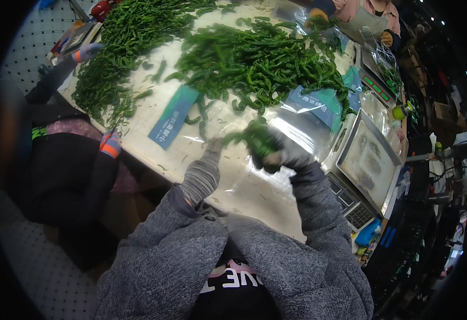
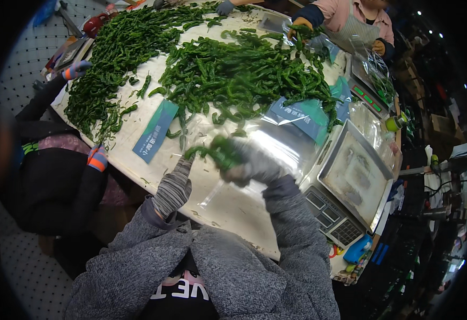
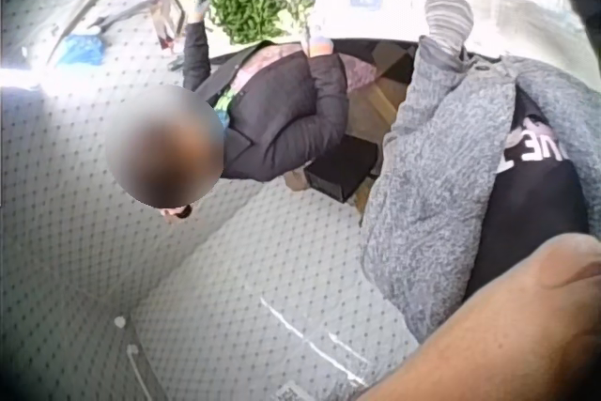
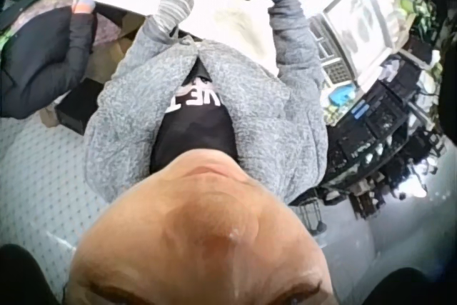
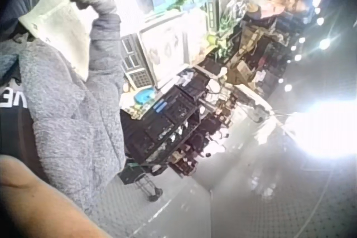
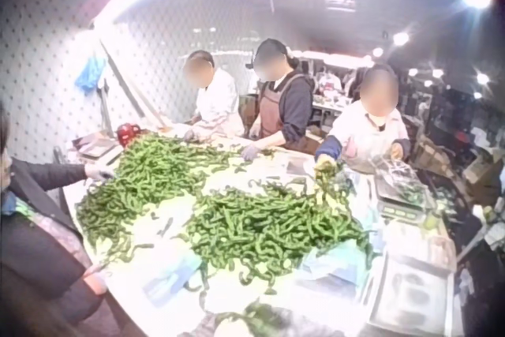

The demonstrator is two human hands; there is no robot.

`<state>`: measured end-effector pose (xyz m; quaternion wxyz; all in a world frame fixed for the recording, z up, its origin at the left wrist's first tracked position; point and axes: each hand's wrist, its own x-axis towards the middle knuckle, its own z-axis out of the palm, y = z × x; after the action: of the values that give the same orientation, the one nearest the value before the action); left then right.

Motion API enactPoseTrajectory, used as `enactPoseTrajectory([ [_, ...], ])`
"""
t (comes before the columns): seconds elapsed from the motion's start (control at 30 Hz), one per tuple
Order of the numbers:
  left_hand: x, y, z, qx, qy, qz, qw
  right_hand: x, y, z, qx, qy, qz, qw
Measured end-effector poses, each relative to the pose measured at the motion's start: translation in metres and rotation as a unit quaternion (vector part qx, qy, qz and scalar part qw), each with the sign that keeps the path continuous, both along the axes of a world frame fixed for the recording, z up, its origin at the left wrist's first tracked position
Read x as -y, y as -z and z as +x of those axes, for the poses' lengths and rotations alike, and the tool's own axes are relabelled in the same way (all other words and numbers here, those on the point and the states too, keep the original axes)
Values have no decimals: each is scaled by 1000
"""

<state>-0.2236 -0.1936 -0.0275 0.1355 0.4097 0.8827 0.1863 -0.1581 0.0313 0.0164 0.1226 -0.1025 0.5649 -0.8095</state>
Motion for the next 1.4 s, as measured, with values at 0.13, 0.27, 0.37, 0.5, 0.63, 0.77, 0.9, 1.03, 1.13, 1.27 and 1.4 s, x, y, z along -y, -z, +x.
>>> enactPoseTrajectory([
  [0.13,3,9,-6,18,-53,225,973,18,119,11,-113,121,430,888],
  [0.27,-1,-1,9,-15,14,-23,1000,62,61,-11,156,59,296,940],
  [0.37,-6,-3,21,-49,91,-14,995,65,62,-33,205,60,205,955],
  [0.5,-6,-11,26,14,108,117,987,71,70,-60,238,152,-174,943],
  [0.63,-3,-3,19,-55,93,120,987,92,58,-79,264,207,-210,918],
  [0.77,0,-4,5,-35,37,126,991,65,83,-91,64,14,282,957],
  [0.9,4,-4,2,18,11,87,996,-17,27,-62,-1,-160,149,976],
  [1.03,0,2,3,11,23,18,1000,-75,55,-110,83,309,291,901],
  [1.13,-1,2,2,-12,26,-25,999,-89,69,-162,76,334,604,719],
  [1.27,3,6,0,-5,36,-7,999,-59,76,-185,200,129,792,563],
  [1.4,3,7,0,1,54,-8,998,-61,73,-174,153,87,757,630],
])
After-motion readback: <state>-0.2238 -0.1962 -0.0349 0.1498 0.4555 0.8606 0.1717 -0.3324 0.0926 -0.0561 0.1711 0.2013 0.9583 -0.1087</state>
